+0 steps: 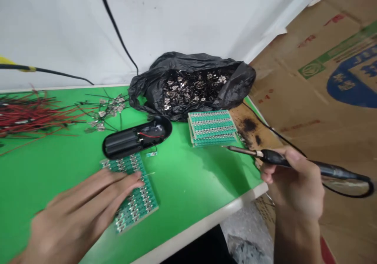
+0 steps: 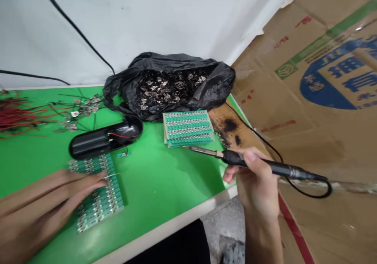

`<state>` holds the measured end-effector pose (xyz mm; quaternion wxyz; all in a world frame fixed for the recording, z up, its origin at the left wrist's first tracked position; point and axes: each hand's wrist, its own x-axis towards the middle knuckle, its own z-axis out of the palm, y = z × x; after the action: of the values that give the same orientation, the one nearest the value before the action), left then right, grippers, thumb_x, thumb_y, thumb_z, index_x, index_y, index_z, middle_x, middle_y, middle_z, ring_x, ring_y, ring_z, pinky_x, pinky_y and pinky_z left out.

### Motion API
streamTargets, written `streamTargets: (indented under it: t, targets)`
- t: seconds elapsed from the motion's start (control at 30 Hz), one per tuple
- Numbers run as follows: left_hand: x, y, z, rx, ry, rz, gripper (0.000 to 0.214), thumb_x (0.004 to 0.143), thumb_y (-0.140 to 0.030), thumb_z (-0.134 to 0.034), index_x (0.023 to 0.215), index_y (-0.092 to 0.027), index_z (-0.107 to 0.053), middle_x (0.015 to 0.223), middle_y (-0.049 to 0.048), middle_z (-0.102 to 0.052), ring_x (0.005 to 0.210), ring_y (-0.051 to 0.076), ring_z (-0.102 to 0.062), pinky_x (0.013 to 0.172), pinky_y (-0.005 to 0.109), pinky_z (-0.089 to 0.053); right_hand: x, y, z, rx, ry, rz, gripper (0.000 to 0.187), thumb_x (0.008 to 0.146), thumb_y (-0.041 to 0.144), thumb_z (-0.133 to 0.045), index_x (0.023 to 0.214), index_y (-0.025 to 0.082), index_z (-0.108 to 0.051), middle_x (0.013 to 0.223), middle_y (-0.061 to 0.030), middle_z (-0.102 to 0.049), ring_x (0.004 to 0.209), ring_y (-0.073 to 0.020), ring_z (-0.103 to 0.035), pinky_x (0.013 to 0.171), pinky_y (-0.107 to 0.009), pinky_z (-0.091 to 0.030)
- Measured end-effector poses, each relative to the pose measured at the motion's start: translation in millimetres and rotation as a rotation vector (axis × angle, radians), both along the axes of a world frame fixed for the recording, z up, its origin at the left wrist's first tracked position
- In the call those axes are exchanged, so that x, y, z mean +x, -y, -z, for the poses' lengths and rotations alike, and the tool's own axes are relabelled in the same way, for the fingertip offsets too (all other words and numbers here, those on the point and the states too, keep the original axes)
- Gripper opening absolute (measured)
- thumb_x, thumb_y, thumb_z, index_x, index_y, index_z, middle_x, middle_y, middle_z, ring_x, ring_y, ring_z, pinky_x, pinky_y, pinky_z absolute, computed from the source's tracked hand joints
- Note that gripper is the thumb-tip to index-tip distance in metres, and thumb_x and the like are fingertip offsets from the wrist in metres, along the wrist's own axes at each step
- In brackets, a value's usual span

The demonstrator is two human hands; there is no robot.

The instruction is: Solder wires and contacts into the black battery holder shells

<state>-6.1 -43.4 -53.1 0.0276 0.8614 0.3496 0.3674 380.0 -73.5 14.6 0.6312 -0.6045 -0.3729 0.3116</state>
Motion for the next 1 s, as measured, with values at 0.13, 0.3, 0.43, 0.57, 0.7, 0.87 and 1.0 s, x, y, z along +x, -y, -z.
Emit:
streamTargets:
  t: [0.13, 0.3, 0.43, 0.57, 0.7, 0.87, 1.0]
  targets:
    - [10, -9, -31.4, 0.049, -0.063, -0.026, 0.011, 0.108, -0.016, -0.069, 0.115, -0.018, -0.077, 0.098, -0.0017, -0.084, 0.086, 0.014, -0.079, 0.096, 0.030, -0.064, -44, 6, 14.7, -0.012, -0.080, -0.213, 0.022, 0.085, 0.049, -0.089, 0.088, 0.027, -0.090, 0.063, -0.0026, -0.075, 0.047, -0.0175, -0.068, 0.042, -0.028, -0.057]
    - [19, -6, -41.1, -0.034, -0.002, -0.032, 0.018, 0.101, -0.005, -0.074, 0.116, -0.016, -0.073, 0.092, -0.0006, -0.083, 0.072, 0.012, -0.071, 0.078, 0.028, -0.064, -83, 11, 27.9, -0.027, -0.224, -0.331, 0.022, 0.088, 0.050, -0.091, 0.098, 0.030, -0.091, 0.071, -0.0037, -0.080, 0.057, -0.0183, -0.075, 0.051, -0.026, -0.063]
    - [18, 0, -43.6, -0.102, 0.023, -0.027, 0.018, 0.099, -0.006, -0.078, 0.114, -0.014, -0.073, 0.090, -0.0006, -0.082, 0.072, 0.011, -0.070, 0.063, 0.025, -0.059, -90, 12, 30.5, -0.075, -0.232, -0.358, 0.028, 0.086, 0.056, -0.092, 0.096, 0.030, -0.092, 0.068, -0.0044, -0.079, 0.054, -0.0197, -0.074, 0.050, -0.028, -0.064]
    - [20, 0, -46.4, -0.089, 0.027, -0.038, 0.013, 0.098, -0.009, -0.081, 0.109, -0.013, -0.073, 0.086, -0.0012, -0.081, 0.071, 0.010, -0.073, 0.062, 0.023, -0.060, -86, 17, 31.0, -0.117, -0.199, -0.372, 0.030, 0.086, 0.058, -0.092, 0.099, 0.031, -0.092, 0.070, -0.0045, -0.080, 0.056, -0.0205, -0.075, 0.052, -0.029, -0.066]
    - [21, -1, -46.6, -0.078, -0.001, -0.038, 0.012, 0.099, -0.014, -0.081, 0.108, -0.015, -0.073, 0.085, -0.0006, -0.082, 0.070, 0.012, -0.076, 0.064, 0.026, -0.063, -85, 21, 32.0, -0.136, -0.187, -0.387, 0.028, 0.086, 0.058, -0.091, 0.101, 0.034, -0.092, 0.071, -0.0038, -0.081, 0.056, -0.0209, -0.076, 0.052, -0.029, -0.066]
    - [22, -2, -44.7, -0.104, -0.017, -0.027, 0.008, 0.103, -0.016, -0.077, 0.110, -0.018, -0.073, 0.088, -0.0006, -0.083, 0.072, 0.012, -0.078, 0.064, 0.027, -0.065, -86, 19, 34.5, -0.146, -0.194, -0.401, 0.028, 0.087, 0.056, -0.090, 0.104, 0.034, -0.092, 0.071, -0.0042, -0.081, 0.057, -0.0220, -0.076, 0.053, -0.031, -0.068]
    - [22, -2, -43.3, -0.119, 0.012, -0.035, 0.005, 0.104, -0.017, -0.076, 0.107, -0.018, -0.072, 0.086, -0.0010, -0.083, 0.071, 0.012, -0.078, 0.065, 0.026, -0.065, -86, 18, 34.6, -0.134, -0.210, -0.405, 0.027, 0.089, 0.055, -0.089, 0.104, 0.032, -0.092, 0.072, -0.0042, -0.082, 0.058, -0.0206, -0.077, 0.056, -0.029, -0.068]
